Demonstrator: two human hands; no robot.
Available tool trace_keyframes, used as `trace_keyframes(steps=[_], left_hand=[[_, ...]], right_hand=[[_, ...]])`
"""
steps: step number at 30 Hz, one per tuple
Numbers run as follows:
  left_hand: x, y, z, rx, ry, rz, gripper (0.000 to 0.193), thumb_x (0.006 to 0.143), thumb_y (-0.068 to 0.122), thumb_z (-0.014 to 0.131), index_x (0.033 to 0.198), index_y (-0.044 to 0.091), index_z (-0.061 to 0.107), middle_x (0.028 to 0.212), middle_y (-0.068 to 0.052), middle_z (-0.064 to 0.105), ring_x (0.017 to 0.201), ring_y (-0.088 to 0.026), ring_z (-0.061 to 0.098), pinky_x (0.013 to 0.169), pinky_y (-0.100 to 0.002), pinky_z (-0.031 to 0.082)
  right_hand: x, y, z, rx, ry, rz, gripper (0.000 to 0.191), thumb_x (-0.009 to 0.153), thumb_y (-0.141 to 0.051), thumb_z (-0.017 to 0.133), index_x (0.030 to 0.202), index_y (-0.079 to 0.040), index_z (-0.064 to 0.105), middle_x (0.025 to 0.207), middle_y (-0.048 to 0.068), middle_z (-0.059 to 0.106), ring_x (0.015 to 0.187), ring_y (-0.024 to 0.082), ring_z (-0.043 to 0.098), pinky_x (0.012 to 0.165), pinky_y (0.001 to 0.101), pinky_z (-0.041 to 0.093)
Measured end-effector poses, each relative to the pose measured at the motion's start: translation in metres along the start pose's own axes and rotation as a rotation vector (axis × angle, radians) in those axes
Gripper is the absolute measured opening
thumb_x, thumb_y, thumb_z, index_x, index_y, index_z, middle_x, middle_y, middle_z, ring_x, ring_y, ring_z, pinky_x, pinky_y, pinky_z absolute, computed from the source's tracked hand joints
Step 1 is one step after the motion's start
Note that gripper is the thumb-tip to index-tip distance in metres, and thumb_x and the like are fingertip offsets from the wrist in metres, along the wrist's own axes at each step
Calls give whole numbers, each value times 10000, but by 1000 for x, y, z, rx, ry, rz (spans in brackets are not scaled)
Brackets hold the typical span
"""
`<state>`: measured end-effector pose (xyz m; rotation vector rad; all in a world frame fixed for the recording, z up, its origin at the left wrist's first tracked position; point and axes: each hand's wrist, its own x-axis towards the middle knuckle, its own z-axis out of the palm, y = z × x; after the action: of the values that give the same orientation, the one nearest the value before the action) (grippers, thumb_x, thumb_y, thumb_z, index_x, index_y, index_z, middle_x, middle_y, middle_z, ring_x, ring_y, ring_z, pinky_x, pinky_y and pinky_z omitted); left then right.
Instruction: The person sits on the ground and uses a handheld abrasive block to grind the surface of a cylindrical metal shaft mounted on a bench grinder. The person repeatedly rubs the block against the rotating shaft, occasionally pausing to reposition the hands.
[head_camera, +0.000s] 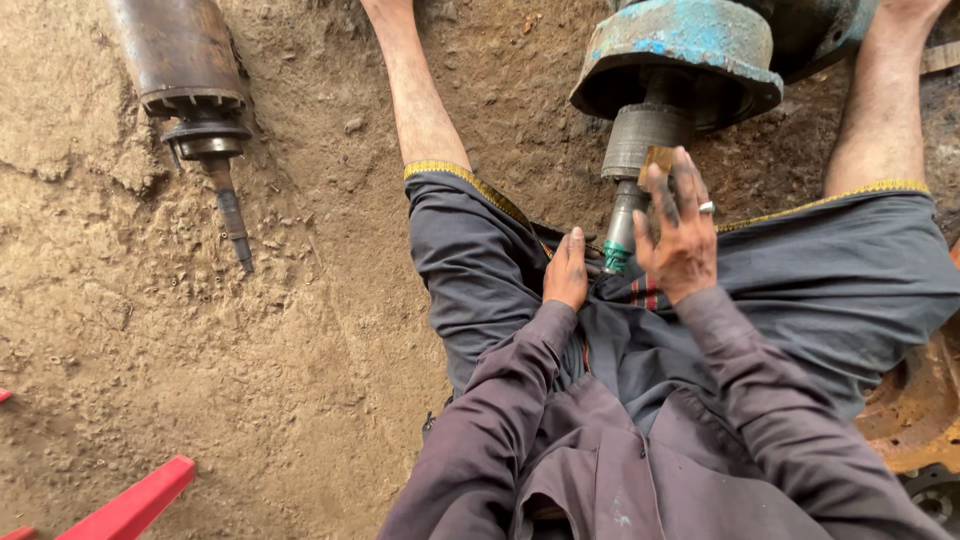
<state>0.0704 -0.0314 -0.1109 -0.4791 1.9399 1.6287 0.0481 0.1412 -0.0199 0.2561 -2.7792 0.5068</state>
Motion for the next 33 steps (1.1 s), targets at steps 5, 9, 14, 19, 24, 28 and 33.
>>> trace_keyframes(steps=[5,9,14,19,24,28,33], left_hand=[[1,2,1,-40,-35,-42,661,1057,592,327,1206,45,667,950,-93,716,820,-226,694,775,-349,532],[0,5,1,-18,-4,1,666,1071,587,334,1210,46,699,931,-95,722,820,-179,681,783,-326,538],[1,3,-1,-84,-20,-51,652,1059,580,339,1203,46,684,933,-87,716,774,-182,696,744,-333,556],[3,1,1,-104,-48,-24,649,1064,565,344,1188,27,685,929,-94,727,762,-185,705,726,-332,565],[3,4,2,-51,-50,-63,685,1051,586,330,1173,14,686,958,-111,738,804,-235,720,759,-370,566],[3,0,-1,140,9,-55,746,1030,641,297,1250,22,652,1072,-170,725,1001,-323,681,892,-429,496],[10,-13,2,137,18,-35,733,1039,623,304,1313,33,641,1197,-226,717,1136,-395,646,961,-447,474]], right_hand=[[13,17,-12,-100,-100,-55,517,1027,-97,703,1531,-92,588,1535,85,581,1407,305,531,1204,471,453],[25,22,-18,35,-107,-7,326,1050,-68,725,1375,-84,705,1436,49,672,1274,278,598,1099,415,506],[23,22,-11,-51,60,60,203,992,-179,784,1192,-157,753,1202,88,714,1157,295,618,1020,413,479],[16,27,2,-249,52,116,357,1014,-192,728,1367,-139,748,1193,62,721,1123,232,642,1052,422,462],[18,26,10,-284,13,192,265,1017,-254,764,1269,-176,739,1153,50,737,1028,234,627,954,407,455],[27,23,7,-305,62,198,204,1041,-289,769,1200,-171,722,1139,70,721,1079,253,622,958,388,455],[41,21,-14,-207,-8,191,120,1022,-150,734,1138,-120,718,1075,57,730,1061,239,627,980,412,425]])
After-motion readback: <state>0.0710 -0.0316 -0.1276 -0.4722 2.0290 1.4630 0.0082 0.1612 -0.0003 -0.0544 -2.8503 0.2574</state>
